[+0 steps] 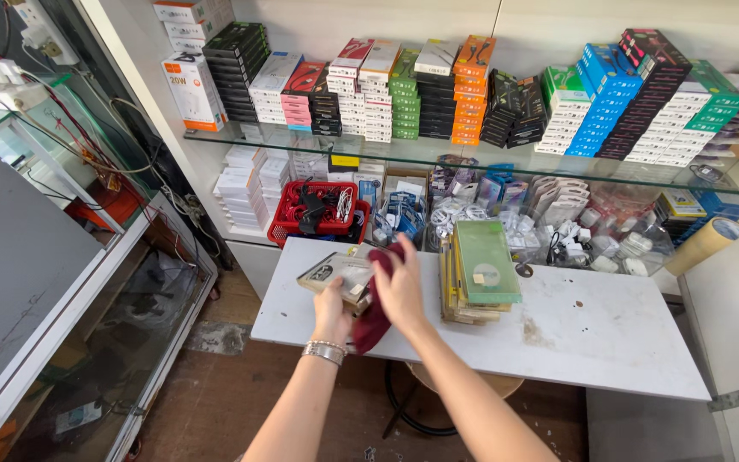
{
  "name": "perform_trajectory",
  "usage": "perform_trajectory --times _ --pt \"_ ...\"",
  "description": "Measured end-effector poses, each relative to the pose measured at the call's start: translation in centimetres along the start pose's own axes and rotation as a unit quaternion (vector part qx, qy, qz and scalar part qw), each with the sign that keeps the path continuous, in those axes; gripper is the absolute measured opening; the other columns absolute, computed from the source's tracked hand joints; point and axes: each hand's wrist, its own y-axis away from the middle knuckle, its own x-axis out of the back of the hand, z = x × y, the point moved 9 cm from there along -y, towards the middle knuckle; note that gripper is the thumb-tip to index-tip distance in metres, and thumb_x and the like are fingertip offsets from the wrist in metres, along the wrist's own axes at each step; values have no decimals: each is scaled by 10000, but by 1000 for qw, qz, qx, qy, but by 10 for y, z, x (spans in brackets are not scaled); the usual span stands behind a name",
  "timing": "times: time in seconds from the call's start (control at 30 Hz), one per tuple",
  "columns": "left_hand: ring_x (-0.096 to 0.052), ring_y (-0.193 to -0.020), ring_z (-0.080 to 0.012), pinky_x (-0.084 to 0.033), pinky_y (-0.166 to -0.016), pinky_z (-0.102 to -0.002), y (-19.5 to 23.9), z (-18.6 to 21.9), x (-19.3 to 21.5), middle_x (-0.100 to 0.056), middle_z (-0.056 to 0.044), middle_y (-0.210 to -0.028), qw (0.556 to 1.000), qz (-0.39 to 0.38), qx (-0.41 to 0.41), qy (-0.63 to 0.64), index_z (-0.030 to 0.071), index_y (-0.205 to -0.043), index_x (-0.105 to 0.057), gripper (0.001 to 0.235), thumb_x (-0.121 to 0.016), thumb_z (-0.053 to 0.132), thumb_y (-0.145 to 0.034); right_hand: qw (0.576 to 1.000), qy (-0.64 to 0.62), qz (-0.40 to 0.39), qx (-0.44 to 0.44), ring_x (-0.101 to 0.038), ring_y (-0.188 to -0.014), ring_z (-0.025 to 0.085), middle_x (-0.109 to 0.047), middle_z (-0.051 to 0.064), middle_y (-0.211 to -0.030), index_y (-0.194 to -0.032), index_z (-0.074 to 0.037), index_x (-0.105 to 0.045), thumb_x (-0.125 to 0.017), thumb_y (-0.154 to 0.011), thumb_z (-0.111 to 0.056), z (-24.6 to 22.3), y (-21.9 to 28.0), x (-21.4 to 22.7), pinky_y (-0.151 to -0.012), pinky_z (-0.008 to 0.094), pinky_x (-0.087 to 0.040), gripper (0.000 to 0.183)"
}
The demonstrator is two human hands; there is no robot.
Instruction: The person retrieves several small rectangular boxes from a glass display case and places them on a white counter. They then use a maroon cloth to wipe each box individually, stacking the cleaned boxes on the counter.
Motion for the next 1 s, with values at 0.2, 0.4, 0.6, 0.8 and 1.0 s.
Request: perform_trajectory --times 0.2,0.4,0.6,0.8,1.0 --pt "-709 -1026 -259 -605 -863 -426 -10 63 -8 -691 -163 -1179 972 -67 44 -220 -18 -1310 -516 414 -648 143 -951 985 33 -61 -158 -674 -1044 380 -706 203 -1123 -1160 -18 -731 -645 -972 -346 111 3 36 -919 433 -518 388" --pt "-728 -1004 -255 -599 -860 -406 -62 35 -45 -736 -183 -1129 877 -190 15 -442 25 -1377 -521 568 -746 157 -872 915 -72 -218 -332 -746 -840 197 -794 98 -919 -1159 -47 -733 -680 -918 -376 142 62 23 -790 344 -572 411" --pt "-547 -1297 -374 -415 -1110 -491 -101 21 -33 -671 -215 -1253 648 -80 -171 -738 166 -1474 -498 759 -785 444 -829 884 -125 -201 -403 -740 -821 165 -790 77 -945 -1207 -69 -715 -682 -895 -378 137 71 2 -755 318 -584 440" --pt "-416 -1471 -355 -349 -1194 -437 -119 -10 16 -424 -254 -1563 783 -103 76 -609 74 -1629 -198 974 -550 651 -927 786 -248 -196 -531 -691 -776 184 -727 90 -930 -1195 -8 -712 -679 -916 -496 135 80 -52 -708 342 -563 563" --pt "-409 -1487 -268 -333 -1191 -410 -117 -34 7 -441 -148 -1615 822 -205 137 -513 80 -1599 -322 813 -491 547 -955 810 -234 -205 -497 -663 -809 129 -728 20 -953 -1182 -82 -732 -700 -878 -463 127 36 -82 -728 308 -531 489"
